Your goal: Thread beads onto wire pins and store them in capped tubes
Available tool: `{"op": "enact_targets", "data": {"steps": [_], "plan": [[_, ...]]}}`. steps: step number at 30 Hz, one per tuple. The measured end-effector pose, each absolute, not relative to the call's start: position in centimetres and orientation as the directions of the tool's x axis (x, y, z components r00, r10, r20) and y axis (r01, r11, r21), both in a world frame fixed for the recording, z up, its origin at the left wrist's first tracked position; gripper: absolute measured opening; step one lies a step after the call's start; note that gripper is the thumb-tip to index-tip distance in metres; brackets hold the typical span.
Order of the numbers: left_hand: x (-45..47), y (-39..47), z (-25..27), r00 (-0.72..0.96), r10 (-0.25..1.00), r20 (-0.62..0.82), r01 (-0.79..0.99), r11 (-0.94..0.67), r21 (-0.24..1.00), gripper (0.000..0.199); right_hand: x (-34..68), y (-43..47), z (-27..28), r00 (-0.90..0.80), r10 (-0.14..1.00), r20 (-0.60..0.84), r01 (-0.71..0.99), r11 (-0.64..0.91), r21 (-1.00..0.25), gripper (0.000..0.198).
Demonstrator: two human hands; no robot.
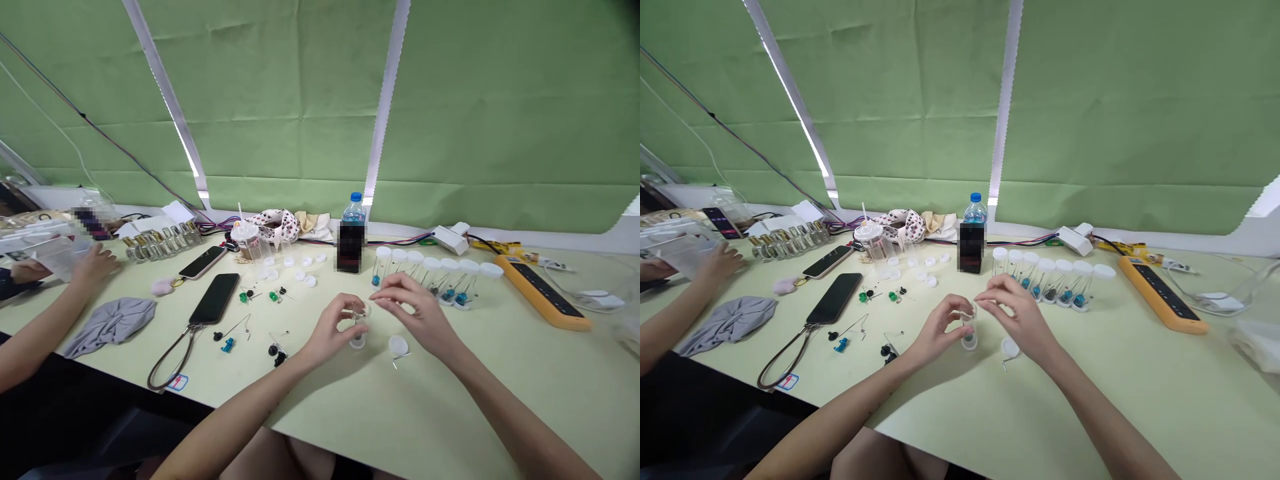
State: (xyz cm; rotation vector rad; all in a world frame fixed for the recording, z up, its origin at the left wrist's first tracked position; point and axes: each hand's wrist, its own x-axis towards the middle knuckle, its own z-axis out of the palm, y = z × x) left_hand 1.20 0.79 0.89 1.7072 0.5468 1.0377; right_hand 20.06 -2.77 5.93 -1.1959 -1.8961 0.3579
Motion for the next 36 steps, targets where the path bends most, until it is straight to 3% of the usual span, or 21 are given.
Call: {"op": "enact_targets", "data": {"steps": [2, 6, 9, 14, 18, 25, 31, 36], "plan": [[1.1, 1.1, 0.8, 0.504, 0.771, 0.390, -0.090, -0.402, 0.911, 0.022, 21.5, -2.8, 5.4, -0.114, 0.890, 0.442, 0.611, 0.414, -0.675, 0.025], [0.9, 1.4, 0.9, 0.467, 0.778, 0.421, -0.028, -0.463, 0.886, 0.016, 23.8, -3.4, 3.5, -0.354, 0.928, 0.118, 0.651, 0.335, -0.682, 0.024], [0.6, 1.5, 1.1, 0.469, 0.751, 0.464, 0.022, -0.535, 0.844, 0.015, 24.3, -3.9, 2.0, -0.354, 0.935, 0.006, 0.734, 0.282, -0.617, 0.017], [0.7, 1.7, 0.7, 0.499, 0.714, 0.492, 0.115, -0.617, 0.779, 0.017, 24.1, -4.1, 0.2, -0.289, 0.953, -0.092, 0.860, 0.217, -0.462, 0.026], [1.1, 2.1, -0.1, 0.572, 0.684, 0.452, 0.154, -0.631, 0.760, 0.018, 23.8, -3.9, -0.4, -0.291, 0.954, -0.072, 0.882, 0.239, -0.405, 0.017], [0.4, 2.7, 0.7, 0.433, 0.764, 0.478, 0.221, -0.605, 0.765, 0.018, 23.9, -3.6, -0.3, -0.242, 0.967, 0.081, 0.872, 0.253, -0.420, 0.024], [-0.1, 3.1, 0.8, 0.442, 0.736, 0.512, 0.193, -0.636, 0.748, 0.023, 23.2, -3.4, -0.8, -0.203, 0.955, 0.217, 0.798, 0.290, -0.528, 0.031], [-0.2, 2.9, 0.9, 0.479, 0.720, 0.502, 0.219, -0.652, 0.726, 0.021, 21.9, -3.3, -0.1, -0.122, 0.960, 0.250, 0.642, 0.269, -0.718, 0.034]]}}
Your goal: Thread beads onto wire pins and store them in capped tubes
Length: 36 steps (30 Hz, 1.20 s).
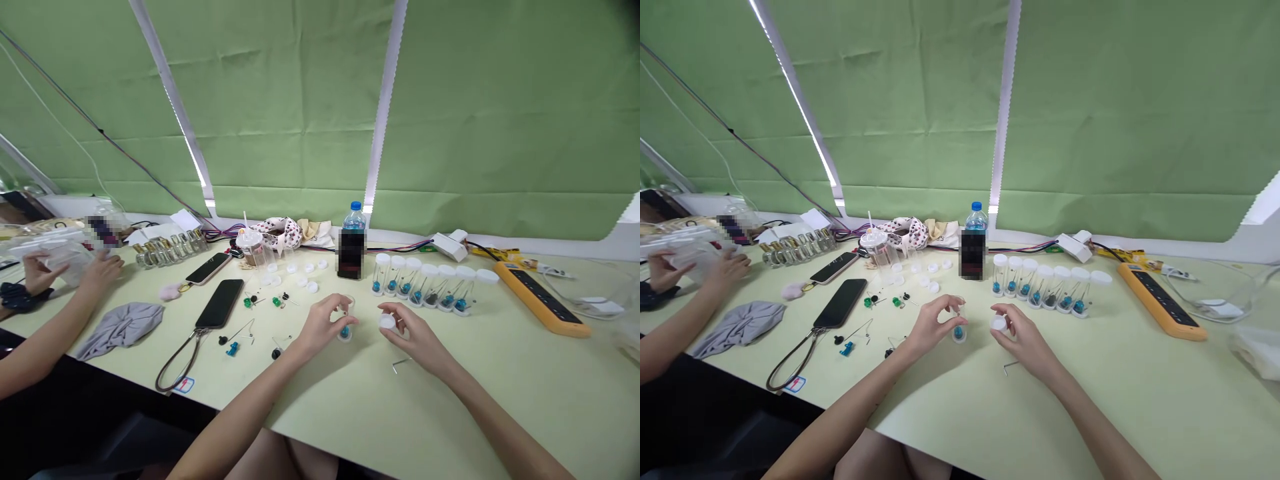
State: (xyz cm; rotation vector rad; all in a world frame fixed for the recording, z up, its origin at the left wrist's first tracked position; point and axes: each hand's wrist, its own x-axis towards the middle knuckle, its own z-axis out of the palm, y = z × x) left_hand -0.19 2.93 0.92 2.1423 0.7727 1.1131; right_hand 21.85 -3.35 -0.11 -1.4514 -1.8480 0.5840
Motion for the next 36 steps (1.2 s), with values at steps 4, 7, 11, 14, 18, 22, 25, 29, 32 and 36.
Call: {"op": "enact_targets", "data": {"steps": [4, 7, 11, 14, 18, 22, 25, 29, 32, 36], "plan": [[-0.4, 2.8, 1.2, 0.510, 0.695, 0.508, 0.207, -0.672, 0.711, 0.017, 20.5, -2.8, 2.8, -0.122, 0.955, 0.270, 0.462, 0.296, -0.836, 0.036], [-0.5, 3.0, 1.3, 0.513, 0.685, 0.518, 0.183, -0.677, 0.713, 0.019, 19.3, -2.4, 6.2, -0.246, 0.934, 0.259, 0.480, 0.350, -0.805, 0.034], [-0.5, 3.3, 0.9, 0.475, 0.727, 0.496, 0.222, -0.645, 0.731, 0.019, 18.4, -2.0, 9.3, -0.308, 0.923, 0.228, 0.633, 0.378, -0.675, 0.034], [-0.1, 3.3, 0.2, 0.403, 0.798, 0.447, 0.175, -0.547, 0.819, 0.034, 18.4, -1.5, 9.5, -0.325, 0.920, 0.220, 0.662, 0.387, -0.642, 0.035], [0.8, 3.0, -1.3, 0.471, 0.813, 0.344, 0.027, -0.403, 0.915, 0.061, 19.2, -0.4, 8.5, -0.338, 0.920, 0.198, 0.644, 0.380, -0.664, 0.031], [1.5, 2.8, -2.6, 0.618, 0.761, 0.197, 0.201, -0.395, 0.896, 0.030, 19.8, 0.3, 8.0, -0.390, 0.905, 0.172, 0.653, 0.403, -0.641, 0.026], [1.4, 2.5, -2.5, 0.597, 0.780, 0.189, 0.284, -0.426, 0.859, 0.027, 19.9, 0.2, 8.2, -0.413, 0.902, 0.126, 0.655, 0.391, -0.647, 0.027], [0.7, 2.1, -1.0, 0.581, 0.793, 0.186, 0.316, -0.430, 0.846, 0.037, 20.2, 0.1, 8.5, -0.370, 0.926, 0.079, 0.663, 0.323, -0.675, 0.032], [0.3, 1.9, -0.1, 0.542, 0.815, 0.205, 0.317, -0.425, 0.848, 0.044, 20.8, 0.3, 8.5, -0.373, 0.923, 0.090, 0.653, 0.330, -0.681, 0.032], [0.3, 1.7, 0.0, 0.537, 0.815, 0.216, 0.260, -0.403, 0.877, 0.048, 21.4, 0.5, 8.5, -0.411, 0.907, 0.094, 0.658, 0.366, -0.659, 0.033]]}}
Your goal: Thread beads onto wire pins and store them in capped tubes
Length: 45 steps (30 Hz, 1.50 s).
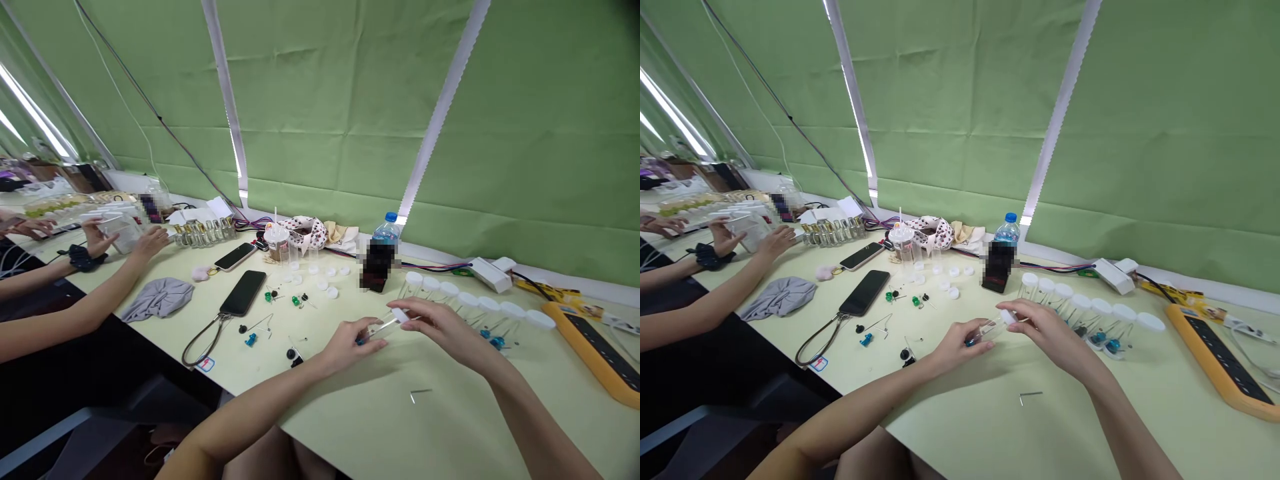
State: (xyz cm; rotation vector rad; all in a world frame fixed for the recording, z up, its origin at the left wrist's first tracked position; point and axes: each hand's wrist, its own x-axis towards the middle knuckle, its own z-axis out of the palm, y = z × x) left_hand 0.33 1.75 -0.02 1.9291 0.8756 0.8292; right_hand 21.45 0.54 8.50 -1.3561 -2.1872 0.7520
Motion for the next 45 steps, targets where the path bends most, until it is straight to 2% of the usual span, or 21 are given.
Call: {"op": "enact_targets", "data": {"steps": [8, 21, 25, 32, 35, 38, 41, 45], "plan": [[0.6, 1.4, -0.5, 0.521, 0.840, 0.153, 0.268, -0.330, 0.905, 0.049, 21.6, 0.6, 8.2, -0.390, 0.920, 0.043, 0.691, 0.324, -0.647, 0.033], [0.6, 1.3, -1.0, 0.544, 0.828, 0.137, 0.283, -0.335, 0.899, 0.050, 21.4, 0.5, 7.9, -0.371, 0.929, 0.003, 0.718, 0.289, -0.633, 0.031], [0.7, 1.0, -1.1, 0.540, 0.831, 0.131, 0.288, -0.328, 0.900, 0.045, 21.4, 0.4, 7.6, -0.375, 0.927, -0.004, 0.744, 0.298, -0.598, 0.030], [0.9, 0.6, -0.9, 0.525, 0.843, 0.118, 0.324, -0.326, 0.888, 0.040, 21.3, 0.4, 7.1, -0.378, 0.926, 0.005, 0.731, 0.302, -0.612, 0.030], [0.9, 0.7, -0.8, 0.525, 0.836, 0.156, 0.247, -0.325, 0.913, 0.038, 20.9, 0.1, 7.5, -0.375, 0.927, 0.027, 0.699, 0.301, -0.648, 0.033], [0.9, 0.7, -0.7, 0.601, 0.788, 0.132, 0.118, -0.251, 0.961, 0.040, 20.6, -0.5, 8.4, -0.369, 0.929, 0.032, 0.682, 0.294, -0.670, 0.039], [0.8, 0.7, -0.7, 0.672, 0.727, 0.139, 0.030, -0.214, 0.976, 0.043, 20.3, -1.2, 9.1, -0.377, 0.925, 0.052, 0.719, 0.328, -0.613, 0.040], [0.7, 0.8, -0.5, 0.693, 0.708, 0.140, -0.008, -0.187, 0.982, 0.045, 20.1, -1.7, 9.4, -0.355, 0.928, 0.113, 0.757, 0.356, -0.548, 0.048]]}}
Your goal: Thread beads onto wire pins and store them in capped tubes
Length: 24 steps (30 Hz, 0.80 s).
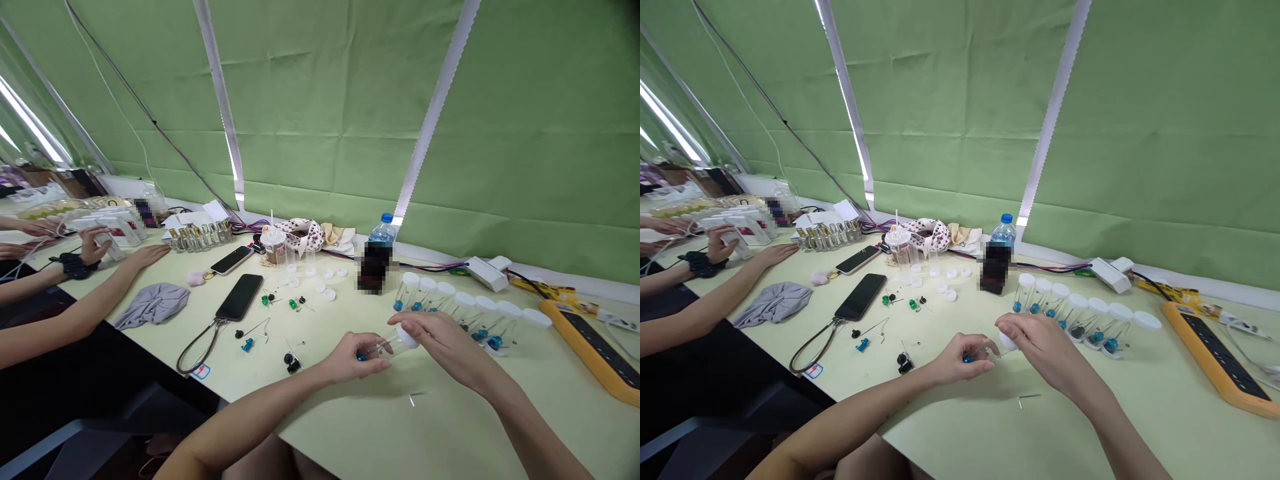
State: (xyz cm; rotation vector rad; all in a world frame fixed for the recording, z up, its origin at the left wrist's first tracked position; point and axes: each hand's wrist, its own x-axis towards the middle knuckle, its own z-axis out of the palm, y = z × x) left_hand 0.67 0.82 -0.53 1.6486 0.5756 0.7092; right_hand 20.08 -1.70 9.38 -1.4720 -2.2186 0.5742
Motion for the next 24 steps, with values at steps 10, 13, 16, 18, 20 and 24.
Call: {"op": "enact_targets", "data": {"steps": [10, 13, 16, 18, 20, 24], "plan": [[0.1, 1.4, 0.7, 0.845, 0.535, -0.016, -0.017, 0.057, 0.998, 0.045, 20.3, -2.2, 9.8, -0.384, 0.920, 0.078, 0.748, 0.360, -0.557, 0.047], [0.0, 0.6, 1.3, 0.868, 0.493, -0.061, 0.090, -0.036, 0.995, 0.035, 19.6, -3.4, 8.4, -0.409, 0.912, 0.035, 0.727, 0.349, -0.591, 0.054], [-0.1, -1.2, 2.0, 0.839, 0.531, -0.119, 0.265, -0.208, 0.942, 0.030, 19.1, -5.6, 6.6, -0.377, 0.923, 0.077, 0.629, 0.317, -0.710, 0.058], [-0.3, -2.9, 2.4, 0.826, 0.550, -0.122, 0.345, -0.323, 0.881, 0.034, 18.9, -7.5, 5.6, -0.353, 0.921, 0.165, 0.443, 0.320, -0.837, 0.068], [-0.5, -4.7, 2.8, 0.832, 0.548, -0.087, 0.387, -0.461, 0.799, 0.035, 18.6, -9.3, 4.8, -0.323, 0.928, 0.184, 0.254, 0.272, -0.928, 0.077], [-0.7, -8.0, 2.9, 0.838, 0.535, -0.112, 0.500, -0.667, 0.552, 0.037, 17.5, -11.9, 3.3, -0.137, 0.978, 0.159, 0.152, 0.179, -0.972, 0.063]]}}
